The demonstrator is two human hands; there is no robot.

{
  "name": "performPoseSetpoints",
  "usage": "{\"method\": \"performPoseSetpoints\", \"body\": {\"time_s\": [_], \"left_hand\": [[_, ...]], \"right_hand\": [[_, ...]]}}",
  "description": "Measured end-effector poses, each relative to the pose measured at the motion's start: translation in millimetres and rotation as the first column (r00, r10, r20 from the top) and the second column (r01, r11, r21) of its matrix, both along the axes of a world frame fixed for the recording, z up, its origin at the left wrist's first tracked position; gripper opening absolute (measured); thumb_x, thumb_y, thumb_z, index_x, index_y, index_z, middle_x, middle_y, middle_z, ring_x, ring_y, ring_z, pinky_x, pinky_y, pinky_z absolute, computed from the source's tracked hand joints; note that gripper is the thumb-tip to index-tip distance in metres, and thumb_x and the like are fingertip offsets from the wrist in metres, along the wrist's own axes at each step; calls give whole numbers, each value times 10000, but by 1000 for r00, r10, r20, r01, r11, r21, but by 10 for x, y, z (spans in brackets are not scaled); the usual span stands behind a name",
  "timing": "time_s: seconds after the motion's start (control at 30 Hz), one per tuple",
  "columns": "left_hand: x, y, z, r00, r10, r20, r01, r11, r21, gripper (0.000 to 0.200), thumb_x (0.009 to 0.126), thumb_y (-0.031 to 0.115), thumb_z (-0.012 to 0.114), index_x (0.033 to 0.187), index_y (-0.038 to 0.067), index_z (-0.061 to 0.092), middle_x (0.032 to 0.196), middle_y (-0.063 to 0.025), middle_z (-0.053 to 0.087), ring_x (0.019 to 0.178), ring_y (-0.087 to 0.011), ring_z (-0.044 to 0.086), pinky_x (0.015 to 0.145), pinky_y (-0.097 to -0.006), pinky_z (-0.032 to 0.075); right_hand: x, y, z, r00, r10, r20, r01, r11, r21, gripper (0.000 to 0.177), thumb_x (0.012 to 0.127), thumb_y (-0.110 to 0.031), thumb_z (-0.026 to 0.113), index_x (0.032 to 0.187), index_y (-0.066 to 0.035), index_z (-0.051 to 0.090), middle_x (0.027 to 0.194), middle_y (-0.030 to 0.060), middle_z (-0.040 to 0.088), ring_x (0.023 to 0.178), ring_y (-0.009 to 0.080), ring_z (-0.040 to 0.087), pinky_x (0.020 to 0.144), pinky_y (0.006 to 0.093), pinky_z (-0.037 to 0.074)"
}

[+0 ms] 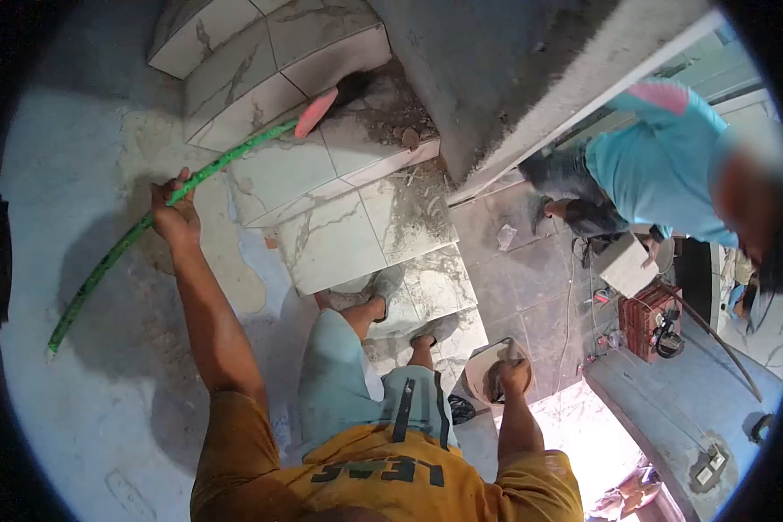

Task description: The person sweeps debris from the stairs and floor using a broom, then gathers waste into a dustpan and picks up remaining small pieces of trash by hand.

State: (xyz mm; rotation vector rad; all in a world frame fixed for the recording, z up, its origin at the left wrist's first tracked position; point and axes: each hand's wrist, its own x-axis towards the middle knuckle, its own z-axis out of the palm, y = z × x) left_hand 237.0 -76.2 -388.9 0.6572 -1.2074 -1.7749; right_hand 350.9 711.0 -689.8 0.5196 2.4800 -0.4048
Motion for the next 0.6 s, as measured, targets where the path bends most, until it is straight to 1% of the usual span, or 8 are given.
{"method": "performPoseSetpoints", "body": {"time_s": [0.07,0.13,0.2,0.27,0.3,0.37,0.5,0.6], "left_hand": [[135,196,72,997,-49,51,50,999,-10,360,1036,377,417,1035,26,498,926,-112,642,1123,-317,591,1061,-521,384],[128,610,230,957,-37,288,30,999,27,381,1034,399,420,1113,31,481,1058,-132,634,1192,-305,544,1043,-523,412],[214,756,127,926,-82,368,79,997,23,538,1023,420,445,1362,17,334,1274,-163,565,1275,-325,481,1044,-511,430],[232,914,5,914,-123,388,116,992,42,644,1017,428,457,1450,12,224,1363,-168,508,1314,-341,447,1053,-510,425],[230,1028,-14,906,-138,400,127,990,54,685,1014,433,460,1477,14,179,1404,-164,476,1334,-345,429,1056,-510,422],[225,1239,-26,914,-105,393,68,992,106,637,1017,453,441,1450,23,257,1423,-142,454,1340,-347,424,1064,-513,412],[320,1381,-119,889,-216,403,178,975,131,591,1018,479,419,1420,52,341,1426,-111,447,1335,-345,432,1074,-517,399],[340,1461,-133,886,-251,390,203,966,161,556,1018,499,404,1382,79,407,1425,-85,441,1327,-342,444,1075,-518,395]], "right_hand": [[-25,184,78,994,-102,-31,101,994,-32,461,856,-295,558,1162,48,514,1033,309,639,975,495,617,860,534,485],[-65,289,143,972,197,-128,-202,979,-33,445,833,-337,630,1102,10,557,936,253,652,849,400,654,738,477,503],[-227,52,530,962,-238,132,266,927,-264,358,851,-303,623,1074,-27,575,781,178,625,682,331,636,604,429,510],[-111,30,186,904,-286,318,371,893,-254,285,869,-273,599,1032,-39,597,690,102,584,556,236,578,484,360,470],[17,-101,168,881,-390,269,466,816,-343,250,874,-273,592,949,-35,614,683,73,581,536,180,560,453,326,443],[-44,-386,479,851,-364,378,511,739,-439,283,867,-281,625,976,-20,639,735,91,616,545,194,575,451,337,444],[-257,-743,1077,797,-366,481,591,639,-492,298,869,-283,646,990,-11,667,769,94,638,554,200,586,458,340,460],[-552,-674,647,716,-429,550,692,534,-485,271,844,-238,660,991,-9,668,784,115,650,555,217,601,450,352,469]]}}
